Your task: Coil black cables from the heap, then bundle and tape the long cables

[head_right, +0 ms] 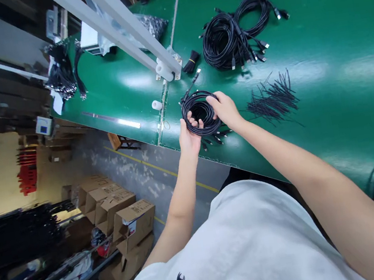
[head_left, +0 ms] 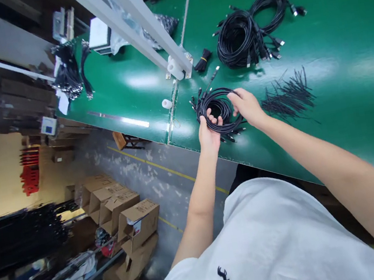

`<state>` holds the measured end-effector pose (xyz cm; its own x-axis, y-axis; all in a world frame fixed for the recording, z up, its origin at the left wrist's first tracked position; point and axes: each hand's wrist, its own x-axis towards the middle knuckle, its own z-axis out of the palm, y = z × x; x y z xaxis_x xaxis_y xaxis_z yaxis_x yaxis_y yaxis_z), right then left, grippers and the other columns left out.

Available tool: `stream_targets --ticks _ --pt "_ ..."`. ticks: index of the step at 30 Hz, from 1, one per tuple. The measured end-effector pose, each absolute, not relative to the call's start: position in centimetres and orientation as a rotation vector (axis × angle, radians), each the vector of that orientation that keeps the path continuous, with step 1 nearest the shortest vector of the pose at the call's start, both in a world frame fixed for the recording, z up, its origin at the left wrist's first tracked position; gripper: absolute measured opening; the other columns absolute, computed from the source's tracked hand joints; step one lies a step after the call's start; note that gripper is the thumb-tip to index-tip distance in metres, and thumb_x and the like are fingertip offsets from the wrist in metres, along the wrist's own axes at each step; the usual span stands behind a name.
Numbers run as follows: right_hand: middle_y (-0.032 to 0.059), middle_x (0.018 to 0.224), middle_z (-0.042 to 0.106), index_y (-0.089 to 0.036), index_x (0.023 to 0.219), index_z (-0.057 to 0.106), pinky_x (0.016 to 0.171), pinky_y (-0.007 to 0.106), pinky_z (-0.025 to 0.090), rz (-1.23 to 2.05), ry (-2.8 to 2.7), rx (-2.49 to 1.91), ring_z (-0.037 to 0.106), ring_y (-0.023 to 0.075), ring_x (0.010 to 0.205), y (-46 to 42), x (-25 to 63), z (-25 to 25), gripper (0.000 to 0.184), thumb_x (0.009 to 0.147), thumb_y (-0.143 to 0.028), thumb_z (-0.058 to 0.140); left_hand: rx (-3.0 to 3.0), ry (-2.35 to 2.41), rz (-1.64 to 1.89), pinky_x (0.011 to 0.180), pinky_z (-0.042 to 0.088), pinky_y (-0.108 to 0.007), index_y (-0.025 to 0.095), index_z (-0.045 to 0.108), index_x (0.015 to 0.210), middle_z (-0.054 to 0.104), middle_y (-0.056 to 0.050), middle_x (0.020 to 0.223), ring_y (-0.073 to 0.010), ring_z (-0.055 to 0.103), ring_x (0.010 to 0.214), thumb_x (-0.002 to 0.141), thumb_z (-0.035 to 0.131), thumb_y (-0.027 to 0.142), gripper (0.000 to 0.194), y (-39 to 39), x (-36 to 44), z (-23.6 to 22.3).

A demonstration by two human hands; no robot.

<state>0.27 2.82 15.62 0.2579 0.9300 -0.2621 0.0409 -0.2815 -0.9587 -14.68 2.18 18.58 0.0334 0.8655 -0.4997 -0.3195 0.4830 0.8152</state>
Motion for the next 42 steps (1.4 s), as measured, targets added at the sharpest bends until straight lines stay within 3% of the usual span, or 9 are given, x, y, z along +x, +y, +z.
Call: stream_targets --ticks 2,5,8,15,20,24,29,34,42 --pt "0.0062 0.085 0.061 -0.012 0.113 0.058 0.085 0.038 0.052 1.137 -1.039 -1.702 0.060 0.0162 0.073 5.9 -1.5 13.5 0.028 0.097 -0.031 0.046 0.867 1.500 0.915 0.110 0.043 -0.035 0.016 0.051 0.137 0.062 -0.010 0.120 -0.0143 0.060 0.114 0.101 0.042 0.034 0.041 4.1 -16.6 16.7" --pt "0.0188 0.116 0.060 -0.007 0.126 0.056 0.106 0.049 0.042 1.028 -1.195 -1.821 0.057 0.0290 0.113 7.2 -4.2 9.8 0.038 0.093 -0.026 0.050 1.608 1.744 0.683 0.122 0.025 -0.041 0.019 0.040 0.148 0.037 -0.013 0.158 -0.0232 0.029 0.149 0.098 0.048 0.033 0.053 5.0 -19.3 13.9" --pt "0.0216 0.132 0.052 -0.006 0.138 0.049 0.113 0.050 0.035 0.883 -1.304 -1.836 0.046 0.0312 0.130 6.1 -5.5 7.0 0.048 0.097 -0.030 0.044 2.149 1.651 0.306 0.124 0.018 -0.048 0.020 0.049 0.144 0.028 -0.009 0.164 -0.0267 0.013 0.155 0.100 0.039 0.036 0.048 5.0 -20.1 12.1" --pt "0.0175 0.143 0.047 -0.010 0.140 0.048 0.117 0.038 0.032 0.860 -1.253 -1.714 0.041 0.0236 0.136 2.7 -5.1 6.9 0.048 0.098 -0.030 0.044 2.466 1.596 0.020 0.123 0.016 -0.055 0.018 0.060 0.134 0.041 -0.012 0.157 -0.0289 0.020 0.153 0.101 0.034 0.034 0.045 5.8 -18.6 11.6" --pt "0.0079 0.116 0.068 -0.019 0.114 0.068 0.100 0.030 0.045 1.000 -1.147 -1.855 0.060 0.0175 0.109 -6.0 -4.1 7.1 0.027 0.096 -0.026 0.049 2.481 1.550 -0.004 0.121 0.016 -0.060 0.014 0.067 0.120 0.061 -0.014 0.138 -0.0324 0.032 0.148 0.099 0.034 0.025 0.041 7.0 -19.4 11.2" --pt "0.0041 0.086 0.070 -0.020 0.082 0.070 0.076 0.027 0.048 0.943 -0.882 -2.178 0.064 0.0162 0.080 -20.8 0.7 5.7 0.022 0.092 -0.027 0.052 2.447 1.634 0.320 0.119 0.022 -0.058 0.008 0.056 0.133 0.050 -0.022 0.148 -0.0330 0.037 0.145 0.094 0.046 0.025 0.043 7.3 -20.1 11.3" --pt "0.0218 0.111 0.062 -0.009 0.112 0.062 0.087 0.040 0.045 0.638 -0.281 -2.676 0.059 0.0268 0.098 -41.2 9.6 4.5 0.038 0.095 -0.027 0.033 2.279 1.432 0.695 0.112 0.040 -0.040 0.013 0.058 0.127 0.062 -0.016 0.131 -0.0229 0.055 0.127 0.093 0.045 0.026 0.038 -0.5 -17.2 12.2" --pt "0.0168 0.104 0.063 -0.011 0.108 0.062 0.078 0.032 0.041 0.790 -0.336 -2.748 0.058 0.0234 0.091 -48.3 15.4 1.8 0.029 0.090 -0.031 0.054 2.137 0.928 0.152 0.103 0.049 -0.039 0.018 0.067 0.109 0.071 -0.010 0.114 -0.0200 0.065 0.110 0.095 0.043 0.025 0.028 -15.6 -9.2 11.0" --pt "0.0108 0.099 0.063 -0.016 0.087 0.064 0.062 0.029 0.030 0.804 -0.853 -2.667 0.055 0.0179 0.081 -49.0 16.8 5.7 0.031 0.098 -0.034 0.041 2.159 0.098 -0.540 0.110 0.046 -0.040 0.017 0.057 0.131 0.064 -0.011 0.134 -0.0222 0.059 0.126 0.095 0.052 0.026 0.038 -31.3 -1.6 10.7"
